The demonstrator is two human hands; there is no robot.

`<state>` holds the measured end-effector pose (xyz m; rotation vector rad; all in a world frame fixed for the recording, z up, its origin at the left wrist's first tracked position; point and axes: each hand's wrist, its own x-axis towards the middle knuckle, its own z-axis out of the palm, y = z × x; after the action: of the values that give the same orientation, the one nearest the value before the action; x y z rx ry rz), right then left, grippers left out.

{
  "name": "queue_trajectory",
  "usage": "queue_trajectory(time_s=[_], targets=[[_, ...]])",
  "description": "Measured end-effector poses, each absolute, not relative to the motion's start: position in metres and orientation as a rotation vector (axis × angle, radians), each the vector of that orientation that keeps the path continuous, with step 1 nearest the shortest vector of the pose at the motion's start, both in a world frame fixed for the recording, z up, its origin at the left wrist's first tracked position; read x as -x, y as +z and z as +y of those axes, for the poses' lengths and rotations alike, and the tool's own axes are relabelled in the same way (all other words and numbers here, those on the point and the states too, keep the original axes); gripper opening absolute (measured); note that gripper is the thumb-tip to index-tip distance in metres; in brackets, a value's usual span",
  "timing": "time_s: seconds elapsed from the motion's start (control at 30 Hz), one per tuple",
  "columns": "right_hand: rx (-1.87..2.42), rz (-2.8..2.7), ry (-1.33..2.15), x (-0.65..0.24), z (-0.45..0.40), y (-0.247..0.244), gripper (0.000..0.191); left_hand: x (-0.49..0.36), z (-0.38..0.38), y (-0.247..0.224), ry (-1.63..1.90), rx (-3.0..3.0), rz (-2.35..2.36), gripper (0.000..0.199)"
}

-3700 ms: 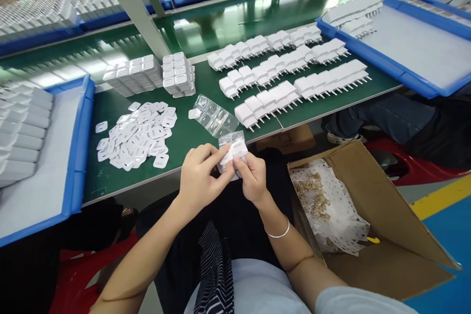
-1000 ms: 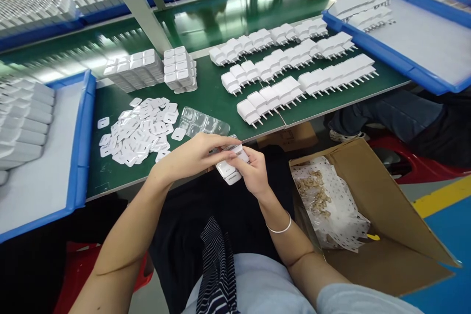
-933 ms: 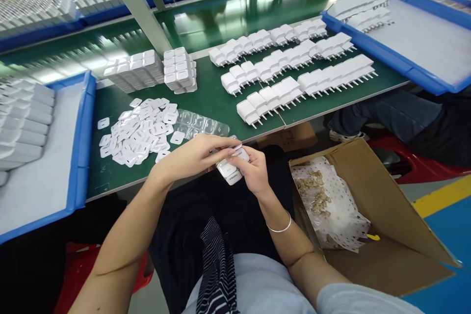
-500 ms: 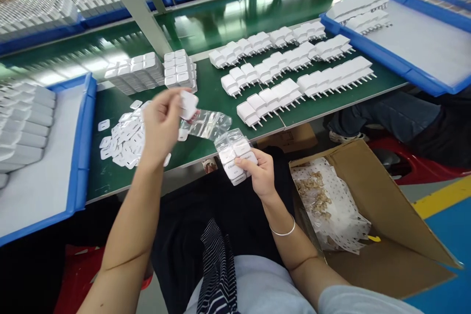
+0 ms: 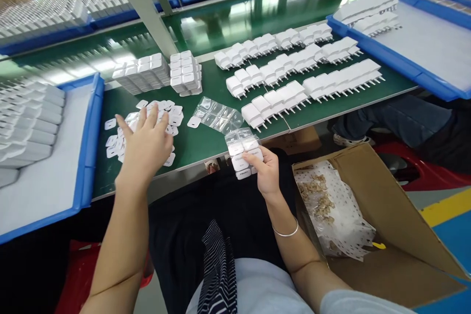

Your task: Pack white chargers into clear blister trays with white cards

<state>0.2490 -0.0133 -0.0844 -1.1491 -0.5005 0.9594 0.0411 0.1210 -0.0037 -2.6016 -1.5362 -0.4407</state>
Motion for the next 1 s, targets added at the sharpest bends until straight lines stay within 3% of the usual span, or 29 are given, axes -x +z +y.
queue_trajectory(time_s=[0.17,0.4,0.5,0.63,0.73,0.87,1.0], targets=[[1.093,-0.431,0.978,-0.252,-0.015,-0.077,0.009,-0.071,0.119,-0.017,-0.567,2.786,-1.337,0.024],[1.007,-0.318,0.976,-0.256,-0.02,-0.069,0.01,-0.07,0.133,-0.017,-0.582,2.991,-1.104,0.032],[0.937,-0.318,0.98,-0.265,-0.019,-0.067,0.02,-0.054,0.13,-0.004,-0.873,2.932,-1.214,0.026],[0.881,-0.377,1.069,-0.28,-0.018,-0.067,0.035,-0.028,0.126,0.016,-1.333,2.661,-1.719,0.021],[0.93,-0.382,1.086,-0.281,-0.018,-0.071,0.026,-0.016,0.133,0.022,-1.066,2.533,-2.027,0.018],[1.006,-0.393,1.075,-0.27,-0.02,-0.075,0.016,-0.011,0.147,0.013,-0.713,2.323,-1.945,0.018],[1.035,-0.459,1.083,-0.258,-0.02,-0.076,0.017,-0.021,0.141,0.007,-0.828,2.259,-1.796,0.024]])
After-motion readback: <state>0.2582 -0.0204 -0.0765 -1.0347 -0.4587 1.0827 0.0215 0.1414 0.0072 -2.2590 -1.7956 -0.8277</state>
